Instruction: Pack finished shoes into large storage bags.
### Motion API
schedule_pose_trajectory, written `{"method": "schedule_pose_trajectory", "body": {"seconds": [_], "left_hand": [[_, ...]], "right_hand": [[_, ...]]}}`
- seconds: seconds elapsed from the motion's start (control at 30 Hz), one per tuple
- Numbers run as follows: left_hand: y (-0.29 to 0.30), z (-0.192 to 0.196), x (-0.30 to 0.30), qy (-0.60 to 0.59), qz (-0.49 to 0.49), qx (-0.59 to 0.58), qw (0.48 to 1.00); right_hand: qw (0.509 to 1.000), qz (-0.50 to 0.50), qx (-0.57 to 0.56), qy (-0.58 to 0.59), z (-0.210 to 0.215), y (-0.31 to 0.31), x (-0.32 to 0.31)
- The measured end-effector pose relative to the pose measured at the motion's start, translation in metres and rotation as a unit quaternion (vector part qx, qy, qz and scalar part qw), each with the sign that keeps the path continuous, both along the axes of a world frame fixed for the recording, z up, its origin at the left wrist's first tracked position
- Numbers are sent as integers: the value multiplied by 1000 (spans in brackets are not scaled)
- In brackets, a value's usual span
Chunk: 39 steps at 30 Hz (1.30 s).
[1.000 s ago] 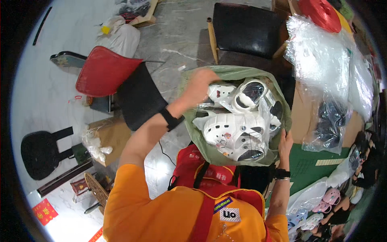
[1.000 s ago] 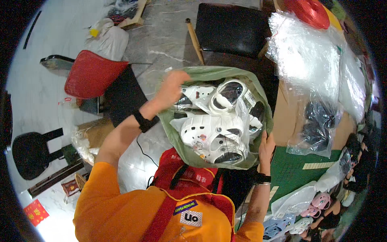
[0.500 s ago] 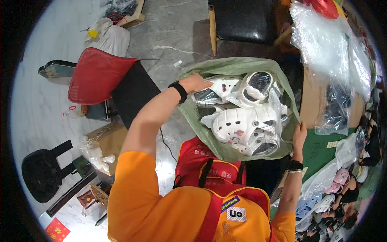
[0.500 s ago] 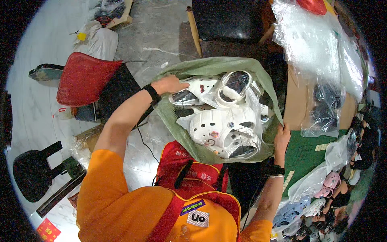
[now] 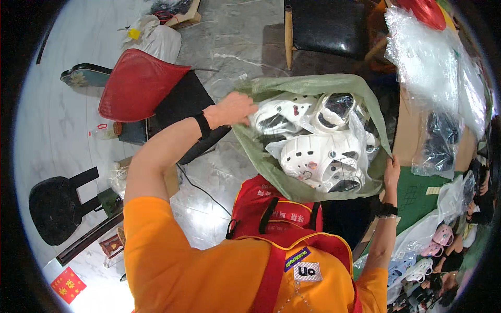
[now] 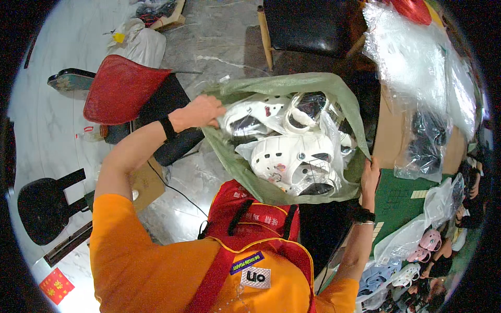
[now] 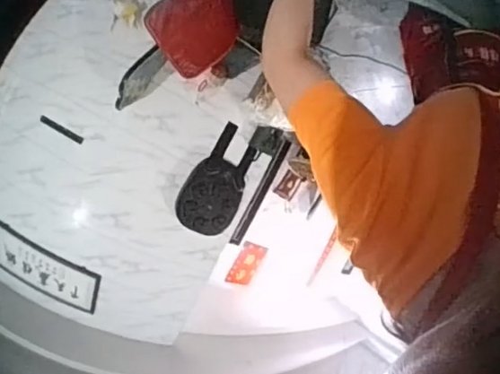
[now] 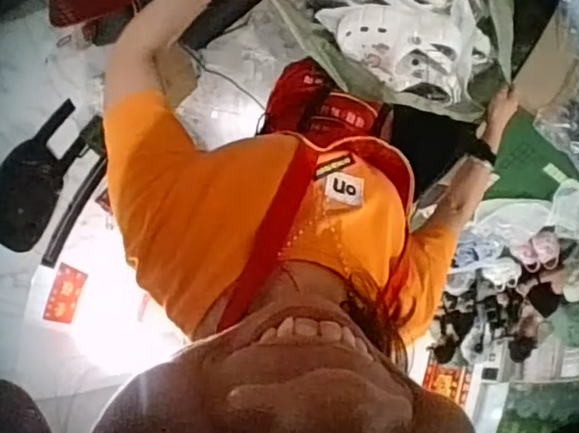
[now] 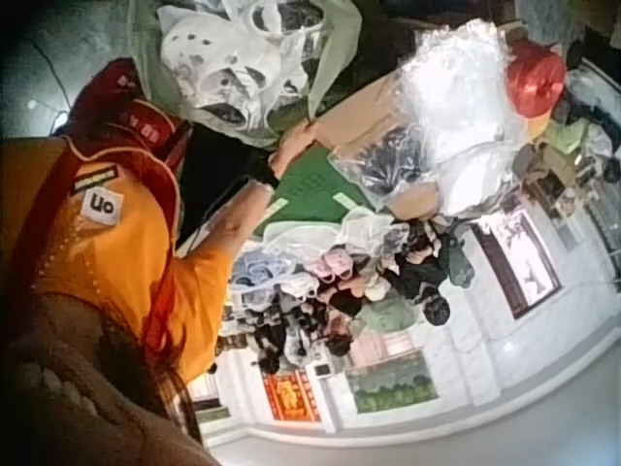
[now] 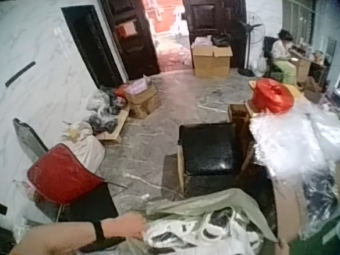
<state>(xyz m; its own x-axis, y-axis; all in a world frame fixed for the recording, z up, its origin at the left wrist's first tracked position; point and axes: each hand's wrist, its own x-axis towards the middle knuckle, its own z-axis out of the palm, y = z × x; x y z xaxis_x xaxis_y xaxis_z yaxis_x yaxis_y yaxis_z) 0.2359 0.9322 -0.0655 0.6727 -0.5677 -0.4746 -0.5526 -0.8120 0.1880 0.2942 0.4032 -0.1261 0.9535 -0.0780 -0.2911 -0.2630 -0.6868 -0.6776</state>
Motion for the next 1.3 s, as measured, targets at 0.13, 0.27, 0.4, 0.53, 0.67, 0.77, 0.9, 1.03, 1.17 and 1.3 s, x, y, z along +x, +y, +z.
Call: {"method": "schedule_pose_trajectory", "body": {"seconds": [0.13,0.27,0.4,0.53,0.67,0.77,0.9,1.03,1.17,1.3], "left_hand": [[-14,19,26,-33,150,50,987],[-16,39,22,-52,100,111,987],[-18,73,3,-93,-11,71,993],[-40,87,1,-133,159,-67,976],[-48,37,-6,-280,352,-121,885],[-53,24,-9,-338,409,-75,844],[-50,-15,-15,-346,572,-5,744],[-17,-52,-30,-56,667,-206,714],[-28,-28,-31,28,688,-333,645],[-73,-18,-48,107,624,-468,616]], "right_hand": [[999,29,22,29,1,-1,-3],[999,26,-2,38,17,7,1],[997,14,61,55,24,8,-2],[998,17,53,25,20,9,-5],[998,12,55,39,13,3,-4],[990,-21,126,55,22,8,-10],[998,-3,54,42,22,-5,-25],[976,82,-62,192,35,-5,-38],[966,-141,171,130,10,-30,-58],[961,-223,152,67,10,44,-41]]}}
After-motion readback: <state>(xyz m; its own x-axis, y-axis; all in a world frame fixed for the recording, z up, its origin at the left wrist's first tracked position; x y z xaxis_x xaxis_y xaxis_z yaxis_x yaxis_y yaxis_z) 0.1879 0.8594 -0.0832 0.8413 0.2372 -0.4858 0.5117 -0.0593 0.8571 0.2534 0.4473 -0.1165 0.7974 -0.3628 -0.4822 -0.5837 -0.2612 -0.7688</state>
